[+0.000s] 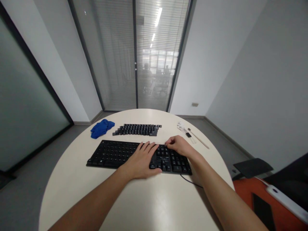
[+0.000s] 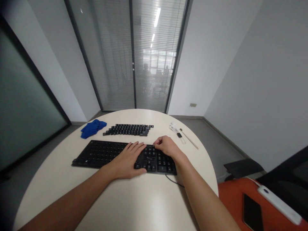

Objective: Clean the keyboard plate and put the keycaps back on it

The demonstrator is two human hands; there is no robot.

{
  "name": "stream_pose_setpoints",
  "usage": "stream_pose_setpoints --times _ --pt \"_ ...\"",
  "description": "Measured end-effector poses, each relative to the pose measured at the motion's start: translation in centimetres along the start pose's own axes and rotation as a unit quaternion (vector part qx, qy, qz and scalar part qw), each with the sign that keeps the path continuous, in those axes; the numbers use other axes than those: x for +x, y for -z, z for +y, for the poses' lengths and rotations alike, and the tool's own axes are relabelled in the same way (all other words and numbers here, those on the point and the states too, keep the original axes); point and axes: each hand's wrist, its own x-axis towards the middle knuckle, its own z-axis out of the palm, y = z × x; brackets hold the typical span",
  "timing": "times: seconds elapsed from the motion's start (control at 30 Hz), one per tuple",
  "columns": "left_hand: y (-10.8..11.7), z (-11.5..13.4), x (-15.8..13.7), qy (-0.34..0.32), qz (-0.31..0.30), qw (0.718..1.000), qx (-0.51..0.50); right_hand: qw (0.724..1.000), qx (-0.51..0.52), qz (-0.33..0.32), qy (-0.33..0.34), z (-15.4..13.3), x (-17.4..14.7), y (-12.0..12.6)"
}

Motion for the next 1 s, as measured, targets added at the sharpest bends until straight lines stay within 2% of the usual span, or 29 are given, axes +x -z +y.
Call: stream_pose_setpoints --times 0.33,0.5,0.73,1.0 --pt "0.3 0.1 0.0 0.001 -0.007 1.0 -0.003 1.0 0.015 0.003 0.017 0.2 -0.4 0.0" --pt "0.3 0.1 0.0 -0.001 -0.005 1.0 -0.007 0.997 -0.054 0.058 0.019 1.5 0.5 0.3" --pt "0.3 0.2 0.0 0.001 -0.002 1.0 -0.009 0.987 -0.136 0.078 -0.018 3.4 3.2 0.5" --pt "0.2 0.0 0.0 -0.004 0.005 1.0 -0.014 0.969 -0.237 0.063 -0.009 1.8 8.4 0.4"
